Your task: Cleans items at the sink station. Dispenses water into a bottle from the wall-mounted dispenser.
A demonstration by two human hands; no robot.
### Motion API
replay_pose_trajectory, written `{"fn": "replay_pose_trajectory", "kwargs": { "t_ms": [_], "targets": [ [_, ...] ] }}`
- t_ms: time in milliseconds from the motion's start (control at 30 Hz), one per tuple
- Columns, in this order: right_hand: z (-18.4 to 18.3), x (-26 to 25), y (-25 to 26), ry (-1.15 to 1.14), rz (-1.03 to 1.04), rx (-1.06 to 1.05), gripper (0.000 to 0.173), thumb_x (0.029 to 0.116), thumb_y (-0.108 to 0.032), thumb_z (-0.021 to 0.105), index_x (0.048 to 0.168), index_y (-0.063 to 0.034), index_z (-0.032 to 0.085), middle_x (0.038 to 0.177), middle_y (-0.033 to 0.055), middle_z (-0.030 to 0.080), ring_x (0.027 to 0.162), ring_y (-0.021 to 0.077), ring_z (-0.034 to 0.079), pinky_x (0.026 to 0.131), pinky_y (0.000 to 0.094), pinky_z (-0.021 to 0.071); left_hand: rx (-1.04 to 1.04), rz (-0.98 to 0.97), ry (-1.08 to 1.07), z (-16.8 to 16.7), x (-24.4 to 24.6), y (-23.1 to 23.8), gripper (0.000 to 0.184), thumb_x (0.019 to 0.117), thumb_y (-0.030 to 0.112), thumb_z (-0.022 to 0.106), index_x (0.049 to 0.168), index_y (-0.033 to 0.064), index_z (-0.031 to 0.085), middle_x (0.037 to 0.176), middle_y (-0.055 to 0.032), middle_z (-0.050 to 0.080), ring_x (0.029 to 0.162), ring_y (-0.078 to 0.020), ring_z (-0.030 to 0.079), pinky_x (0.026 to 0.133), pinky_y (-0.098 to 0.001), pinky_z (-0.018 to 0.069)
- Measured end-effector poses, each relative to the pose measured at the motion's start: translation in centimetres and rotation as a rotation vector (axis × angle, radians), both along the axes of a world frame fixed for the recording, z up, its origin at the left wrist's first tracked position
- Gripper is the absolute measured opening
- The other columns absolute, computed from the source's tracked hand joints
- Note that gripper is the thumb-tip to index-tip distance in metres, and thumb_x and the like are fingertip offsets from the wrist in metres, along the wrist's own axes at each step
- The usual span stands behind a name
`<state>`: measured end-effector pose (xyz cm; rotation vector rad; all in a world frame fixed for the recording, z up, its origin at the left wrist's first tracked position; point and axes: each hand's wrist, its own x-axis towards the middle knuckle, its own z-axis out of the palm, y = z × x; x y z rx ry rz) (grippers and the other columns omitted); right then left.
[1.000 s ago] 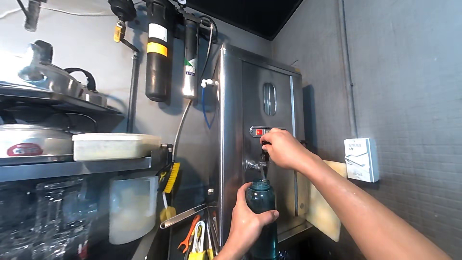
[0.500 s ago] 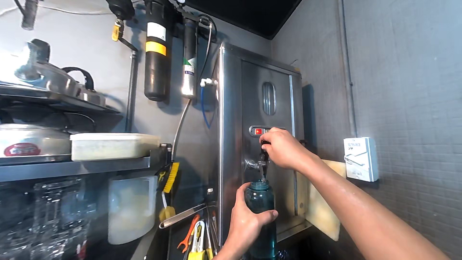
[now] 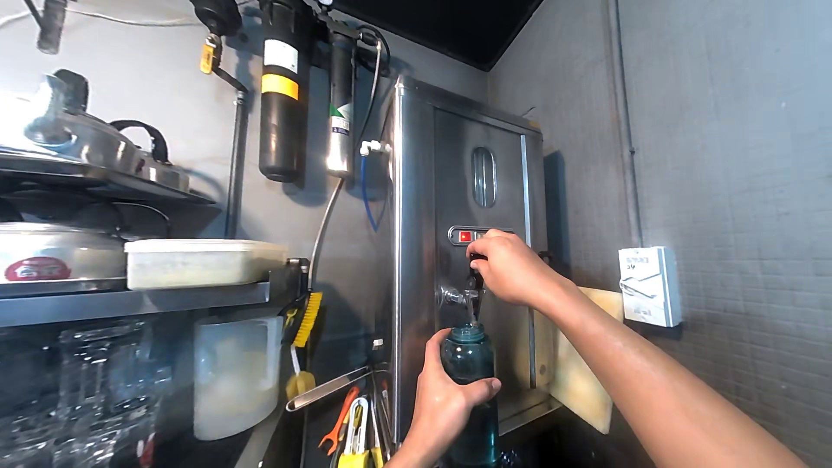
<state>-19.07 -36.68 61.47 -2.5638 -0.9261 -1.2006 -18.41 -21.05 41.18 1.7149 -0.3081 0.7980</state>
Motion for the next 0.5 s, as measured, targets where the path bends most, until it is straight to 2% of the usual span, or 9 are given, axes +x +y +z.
{"fn": "replay_pose_trajectory", "kwargs": {
  "t_ms": [500],
  "targets": [
    [0.02, -0.05, 0.04, 0.004, -0.006, 0.004, 0.022, 0.1006, -0.023, 0.063, 0.119, -0.0183, 0.074, 0.111, 0.0047, 0.066, 0.108, 0.0186, 0.064, 0.091, 0.0399, 0.0567, 0.0, 0.01, -0.02, -0.01, 0.24, 0.07, 0.117, 0.0481, 0.043, 0.099, 0.148, 0.0223, 0.041, 0.12, 0.0008, 0.068, 0.103, -0.0103, 0.07, 0.084, -0.0354, 0.0647]
  ]
}}
